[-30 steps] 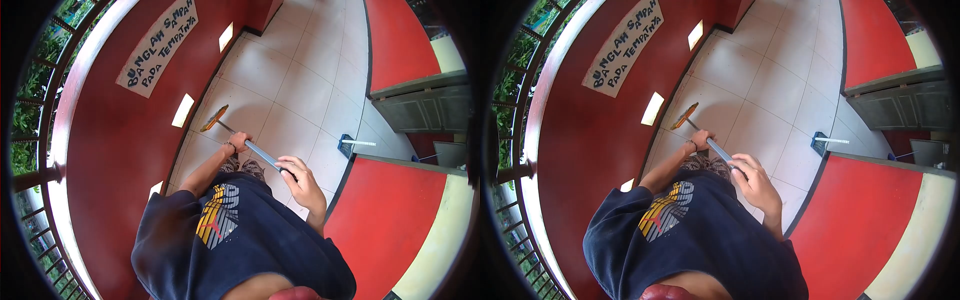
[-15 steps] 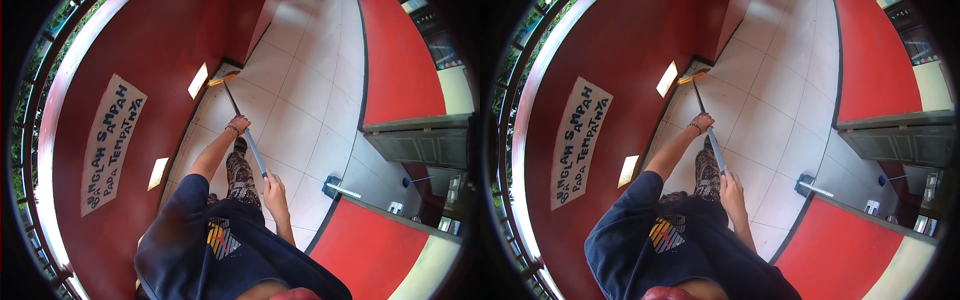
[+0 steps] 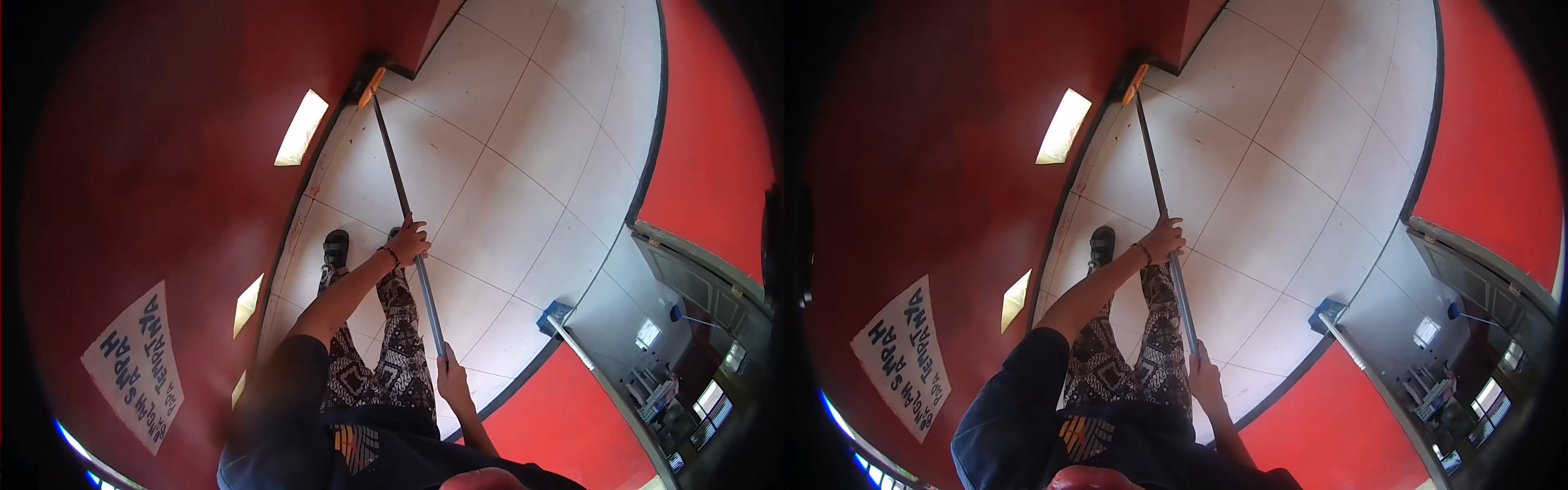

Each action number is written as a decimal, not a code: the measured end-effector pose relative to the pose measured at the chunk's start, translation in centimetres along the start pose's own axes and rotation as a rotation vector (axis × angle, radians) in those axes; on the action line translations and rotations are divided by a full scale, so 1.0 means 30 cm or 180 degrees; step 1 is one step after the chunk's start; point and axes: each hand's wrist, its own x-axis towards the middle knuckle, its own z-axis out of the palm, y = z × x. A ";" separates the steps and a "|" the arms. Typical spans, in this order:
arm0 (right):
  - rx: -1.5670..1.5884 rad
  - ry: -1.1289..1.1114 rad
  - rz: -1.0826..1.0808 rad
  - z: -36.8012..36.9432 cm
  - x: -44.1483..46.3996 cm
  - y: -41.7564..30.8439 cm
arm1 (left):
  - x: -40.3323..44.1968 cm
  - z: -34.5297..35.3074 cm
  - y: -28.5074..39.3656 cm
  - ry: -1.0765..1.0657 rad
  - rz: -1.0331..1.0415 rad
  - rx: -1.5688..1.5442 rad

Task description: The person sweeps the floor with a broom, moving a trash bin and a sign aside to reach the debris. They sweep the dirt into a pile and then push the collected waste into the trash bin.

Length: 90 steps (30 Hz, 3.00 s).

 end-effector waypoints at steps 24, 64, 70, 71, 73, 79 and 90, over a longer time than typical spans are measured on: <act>0.1848 -0.0182 0.0595 0.894 -0.005 -0.679 | -0.405 -0.291 -0.599 -0.0813 0.0646 -0.0107; -0.1508 0.1950 -0.4317 -0.138 -0.079 -0.787 | -0.005 -0.386 -0.050 0.3167 0.0120 -0.1616; 0.0237 -0.0176 -0.5282 -0.183 -0.147 -0.926 | -0.184 -0.391 0.047 0.3676 -0.0454 -0.1496; 0.0204 -0.0239 -0.5365 -0.157 -0.169 -0.941 | -0.231 -0.387 0.058 0.3807 -0.0473 -0.1568; 0.0191 -0.0897 -0.5413 -0.089 -0.222 -0.955 | -0.333 -0.363 0.086 0.3967 -0.0577 -0.1687; 0.0078 -0.1763 -0.5650 0.174 -0.411 -0.954 | -0.663 -0.144 0.143 0.4119 -0.1384 -0.3803; 0.0036 -0.3000 -0.5469 0.447 -0.718 -0.779 | -1.302 0.179 0.578 0.5136 -0.2525 -0.2038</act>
